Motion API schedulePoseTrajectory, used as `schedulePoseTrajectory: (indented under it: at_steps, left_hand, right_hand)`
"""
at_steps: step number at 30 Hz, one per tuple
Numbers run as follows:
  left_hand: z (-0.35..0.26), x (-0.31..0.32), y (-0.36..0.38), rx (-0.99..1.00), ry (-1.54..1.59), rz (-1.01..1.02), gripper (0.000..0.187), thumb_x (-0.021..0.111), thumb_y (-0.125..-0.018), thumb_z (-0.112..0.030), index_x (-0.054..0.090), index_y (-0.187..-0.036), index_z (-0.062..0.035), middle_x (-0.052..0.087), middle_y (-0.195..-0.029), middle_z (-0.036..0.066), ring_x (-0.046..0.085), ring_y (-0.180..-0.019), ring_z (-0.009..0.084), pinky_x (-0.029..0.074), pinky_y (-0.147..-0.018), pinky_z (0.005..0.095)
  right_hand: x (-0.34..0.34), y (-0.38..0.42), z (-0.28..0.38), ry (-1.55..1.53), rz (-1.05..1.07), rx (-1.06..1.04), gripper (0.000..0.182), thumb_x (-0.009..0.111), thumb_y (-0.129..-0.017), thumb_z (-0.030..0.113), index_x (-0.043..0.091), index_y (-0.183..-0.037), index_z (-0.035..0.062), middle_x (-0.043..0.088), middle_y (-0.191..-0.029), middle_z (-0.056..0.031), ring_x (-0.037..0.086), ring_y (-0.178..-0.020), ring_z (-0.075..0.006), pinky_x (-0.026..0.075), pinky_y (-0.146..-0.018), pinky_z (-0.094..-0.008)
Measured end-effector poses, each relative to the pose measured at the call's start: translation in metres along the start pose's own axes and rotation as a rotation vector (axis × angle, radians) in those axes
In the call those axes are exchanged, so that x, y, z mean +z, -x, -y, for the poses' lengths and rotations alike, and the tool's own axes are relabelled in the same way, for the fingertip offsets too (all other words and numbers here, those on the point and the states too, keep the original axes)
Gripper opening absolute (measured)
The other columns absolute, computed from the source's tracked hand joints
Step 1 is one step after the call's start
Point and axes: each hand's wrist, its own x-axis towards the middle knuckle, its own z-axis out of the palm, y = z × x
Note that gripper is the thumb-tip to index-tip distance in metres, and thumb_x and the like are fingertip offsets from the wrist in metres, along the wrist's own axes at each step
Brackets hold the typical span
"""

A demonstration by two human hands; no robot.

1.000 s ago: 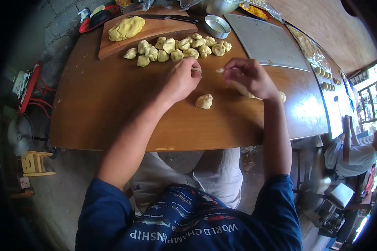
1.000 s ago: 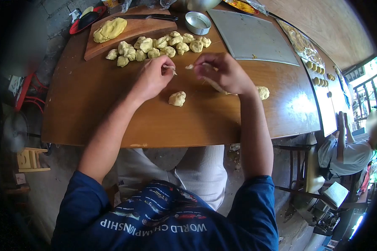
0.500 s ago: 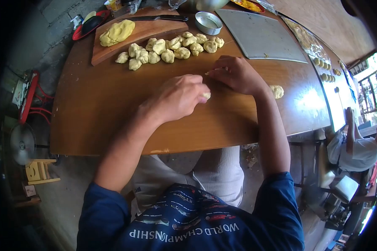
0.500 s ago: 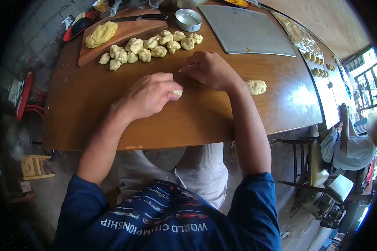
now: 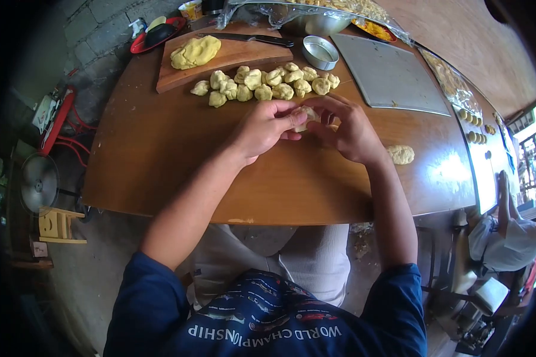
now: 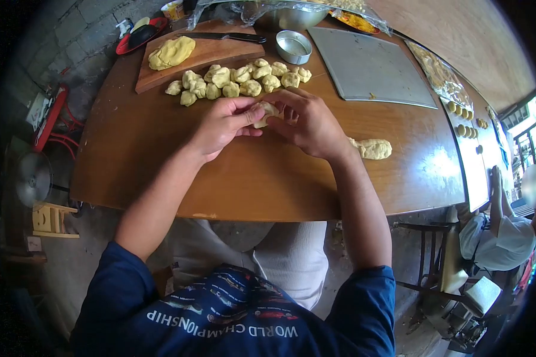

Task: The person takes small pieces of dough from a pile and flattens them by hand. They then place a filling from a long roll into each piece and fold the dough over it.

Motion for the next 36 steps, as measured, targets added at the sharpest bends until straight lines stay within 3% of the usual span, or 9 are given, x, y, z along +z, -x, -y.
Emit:
schedulePoseTrajectory:
  at_steps: [8,10,11,16,21,26,29,34,36]
  left_hand:
    - [-0.010,0.003,0.000,0.053,0.132,-0.115,0.038,0.075,-0.103,-0.036,0.066,-0.130,-0.0100,0.073,-0.110,0.002,0.068,-0.099,0.0102,0.056,-0.083,0.0289]
    - [-0.014,0.006,0.001,-0.205,0.088,-0.109,0.036,0.073,-0.105,-0.037,0.068,-0.126,-0.0086,0.073,-0.109,0.003,0.069,-0.093,0.0116,0.059,-0.083,0.0308]
    - [-0.011,0.006,0.002,-0.204,0.094,-0.112,0.036,0.073,-0.105,-0.037,0.068,-0.126,-0.0086,0.073,-0.109,0.003,0.069,-0.093,0.0116,0.059,-0.083,0.0308]
    - [-0.006,-0.002,0.002,-0.020,0.108,-0.016,0.034,0.070,-0.107,-0.035,0.071,-0.124,-0.0057,0.074,-0.108,0.004,0.070,-0.094,0.0118,0.060,-0.085,0.0305]
    - [-0.004,-0.001,0.001,0.089,0.031,-0.071,0.036,0.071,-0.106,-0.024,0.066,-0.136,-0.0042,0.073,-0.112,0.003,0.069,-0.097,0.0101,0.059,-0.087,0.0287]
    - [0.010,0.003,-0.002,0.162,0.053,-0.092,0.040,0.070,-0.106,-0.016,0.060,-0.143,-0.0033,0.072,-0.119,0.004,0.069,-0.099,0.0103,0.059,-0.090,0.0290]
    - [0.006,0.001,-0.001,0.100,-0.016,-0.060,0.041,0.069,-0.108,-0.022,0.059,-0.143,-0.0036,0.071,-0.119,0.006,0.069,-0.100,0.0118,0.060,-0.090,0.0313]
    - [-0.009,-0.002,0.006,-0.210,0.453,0.212,0.037,0.066,-0.109,-0.036,0.067,-0.126,-0.0031,0.072,-0.115,0.003,0.068,-0.096,0.0138,0.060,-0.087,0.0330]
    - [-0.001,-0.004,0.004,-0.136,0.348,0.123,0.033,0.065,-0.110,-0.035,0.067,-0.123,-0.0041,0.071,-0.111,0.002,0.066,-0.092,0.0120,0.059,-0.082,0.0317]
  right_hand:
    - [-0.003,0.002,-0.001,0.001,-0.144,-0.089,0.024,0.084,-0.085,0.005,0.073,-0.106,0.0008,0.070,-0.091,-0.0113,0.069,-0.083,-0.0244,0.057,-0.075,-0.0384]
    - [-0.004,0.001,0.003,0.055,-0.191,-0.071,0.023,0.084,-0.084,0.004,0.073,-0.104,0.0015,0.069,-0.093,-0.0111,0.070,-0.086,-0.0246,0.057,-0.077,-0.0387]
    - [-0.003,0.001,0.005,0.106,-0.234,-0.057,0.021,0.084,-0.083,0.003,0.074,-0.102,0.0022,0.069,-0.095,-0.0110,0.071,-0.088,-0.0248,0.058,-0.078,-0.0391]
    - [0.007,0.003,0.002,0.157,-0.137,-0.119,0.020,0.085,-0.082,0.002,0.075,-0.098,0.0039,0.069,-0.105,-0.0090,0.072,-0.096,-0.0258,0.059,-0.084,-0.0385]
    - [0.006,0.000,0.003,-0.019,-0.101,-0.003,0.038,0.089,-0.080,0.007,0.075,-0.115,0.0077,0.069,-0.106,-0.0089,0.071,-0.095,-0.0266,0.059,-0.081,-0.0420]
    - [0.012,0.001,0.014,0.093,-0.033,-0.051,0.034,0.085,-0.085,0.011,0.074,-0.116,0.0060,0.069,-0.102,-0.0105,0.071,-0.090,-0.0309,0.059,-0.078,-0.0431]
    - [0.012,0.004,0.008,0.273,-0.089,-0.169,0.025,0.081,-0.088,0.011,0.075,-0.112,0.0056,0.069,-0.099,-0.0107,0.070,-0.089,-0.0339,0.059,-0.077,-0.0442]
    - [0.009,0.003,0.011,0.307,-0.139,-0.218,0.019,0.079,-0.089,0.010,0.077,-0.108,0.0064,0.069,-0.096,-0.0096,0.068,-0.088,-0.0340,0.059,-0.078,-0.0444]
    - [0.009,0.000,0.010,0.349,-0.188,-0.293,0.016,0.078,-0.092,0.011,0.077,-0.107,0.0061,0.069,-0.097,-0.0097,0.066,-0.089,-0.0315,0.058,-0.079,-0.0425]
